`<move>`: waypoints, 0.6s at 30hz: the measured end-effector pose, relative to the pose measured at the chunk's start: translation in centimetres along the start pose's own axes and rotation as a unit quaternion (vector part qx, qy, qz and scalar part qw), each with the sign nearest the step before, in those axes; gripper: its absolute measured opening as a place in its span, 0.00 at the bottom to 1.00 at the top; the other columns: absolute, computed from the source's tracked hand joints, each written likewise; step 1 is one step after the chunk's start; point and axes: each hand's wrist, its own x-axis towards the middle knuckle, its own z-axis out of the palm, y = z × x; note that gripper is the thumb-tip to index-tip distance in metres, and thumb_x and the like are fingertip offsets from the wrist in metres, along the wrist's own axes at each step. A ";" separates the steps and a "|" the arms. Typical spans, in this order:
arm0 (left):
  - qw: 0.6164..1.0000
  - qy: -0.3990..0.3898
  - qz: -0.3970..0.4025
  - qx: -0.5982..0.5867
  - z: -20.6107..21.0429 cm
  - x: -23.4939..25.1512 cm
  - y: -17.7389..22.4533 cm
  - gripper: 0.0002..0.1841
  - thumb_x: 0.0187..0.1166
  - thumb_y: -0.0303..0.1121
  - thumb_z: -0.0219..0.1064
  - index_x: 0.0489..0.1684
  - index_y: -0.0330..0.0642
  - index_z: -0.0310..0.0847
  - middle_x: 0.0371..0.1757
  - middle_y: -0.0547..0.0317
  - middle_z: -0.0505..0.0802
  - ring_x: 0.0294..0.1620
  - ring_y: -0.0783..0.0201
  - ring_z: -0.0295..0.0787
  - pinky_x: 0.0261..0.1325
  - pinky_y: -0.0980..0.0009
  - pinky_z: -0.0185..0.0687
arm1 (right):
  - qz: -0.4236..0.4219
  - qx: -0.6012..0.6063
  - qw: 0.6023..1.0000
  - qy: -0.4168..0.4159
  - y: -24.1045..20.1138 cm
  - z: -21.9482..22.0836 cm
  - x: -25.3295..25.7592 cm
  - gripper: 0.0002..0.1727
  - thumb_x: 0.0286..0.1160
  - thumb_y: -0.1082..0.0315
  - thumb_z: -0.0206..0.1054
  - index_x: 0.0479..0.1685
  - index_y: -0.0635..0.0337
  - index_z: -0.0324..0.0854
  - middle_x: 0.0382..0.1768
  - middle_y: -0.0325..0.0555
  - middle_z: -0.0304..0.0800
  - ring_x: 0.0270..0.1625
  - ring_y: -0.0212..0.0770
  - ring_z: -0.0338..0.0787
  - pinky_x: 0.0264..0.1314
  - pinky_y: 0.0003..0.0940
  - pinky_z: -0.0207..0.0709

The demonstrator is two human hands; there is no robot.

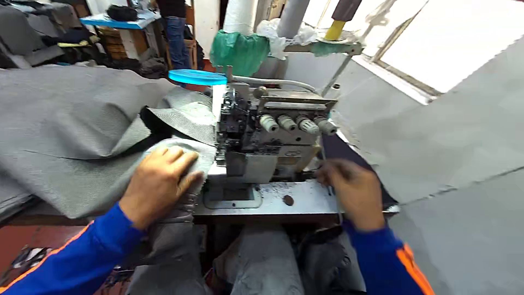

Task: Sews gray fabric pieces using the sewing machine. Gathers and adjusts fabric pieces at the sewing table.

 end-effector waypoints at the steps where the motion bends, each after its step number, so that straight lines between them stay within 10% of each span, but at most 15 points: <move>1: 1.000 0.011 0.000 -0.004 0.6 1.0 0.0 0.24 0.83 0.51 0.56 0.42 0.40 0.92 0.36 0.49 0.92 0.42 0.45 0.91 0.41 0.47 0.85 | 0.019 -0.056 0.998 0.020 1.2 -1.9 2.9 0.17 0.87 0.64 0.58 0.54 0.69 0.87 0.41 0.59 0.94 0.41 0.56 0.94 0.48 0.61 0.87; 4: 0.998 0.061 0.010 -0.021 2.3 2.7 0.3 0.21 0.79 0.48 0.61 0.25 0.40 0.85 0.33 0.49 0.91 0.42 0.45 0.89 0.44 0.48 0.81 | 0.088 -0.169 0.982 -0.012 4.5 -3.2 10.5 0.18 0.88 0.69 0.54 0.61 0.73 0.85 0.56 0.77 0.87 0.62 0.77 0.85 0.66 0.79 0.69; 7: 0.997 0.067 -0.012 -0.025 2.9 1.7 0.5 0.24 0.83 0.51 0.56 0.37 0.39 0.88 0.56 0.47 0.94 0.65 0.45 0.88 0.69 0.42 0.76 | 0.161 -0.258 0.948 -0.093 7.8 -1.0 15.2 0.17 0.84 0.67 0.63 0.62 0.69 0.86 0.61 0.78 0.84 0.69 0.78 0.81 0.69 0.79 0.67; 12: 0.996 -0.003 -0.072 -0.043 1.6 0.4 0.5 0.28 0.82 0.56 0.59 0.64 0.42 0.85 0.58 0.47 0.92 0.63 0.42 0.87 0.65 0.39 0.77 | 0.158 -0.322 0.919 -0.165 7.8 -0.5 17.5 0.17 0.77 0.67 0.72 0.52 0.77 0.84 0.55 0.83 0.84 0.64 0.83 0.82 0.62 0.82 0.68; 18: 0.949 -0.182 0.002 -0.256 -2.1 5.4 -2.9 0.10 0.80 0.37 0.70 0.35 0.40 0.89 0.36 0.57 0.90 0.48 0.60 0.85 0.66 0.49 0.66 | 0.000 -0.121 0.992 0.015 6.4 -3.4 10.4 0.19 0.78 0.72 0.65 0.62 0.77 0.74 0.48 0.82 0.83 0.50 0.82 0.83 0.49 0.84 0.69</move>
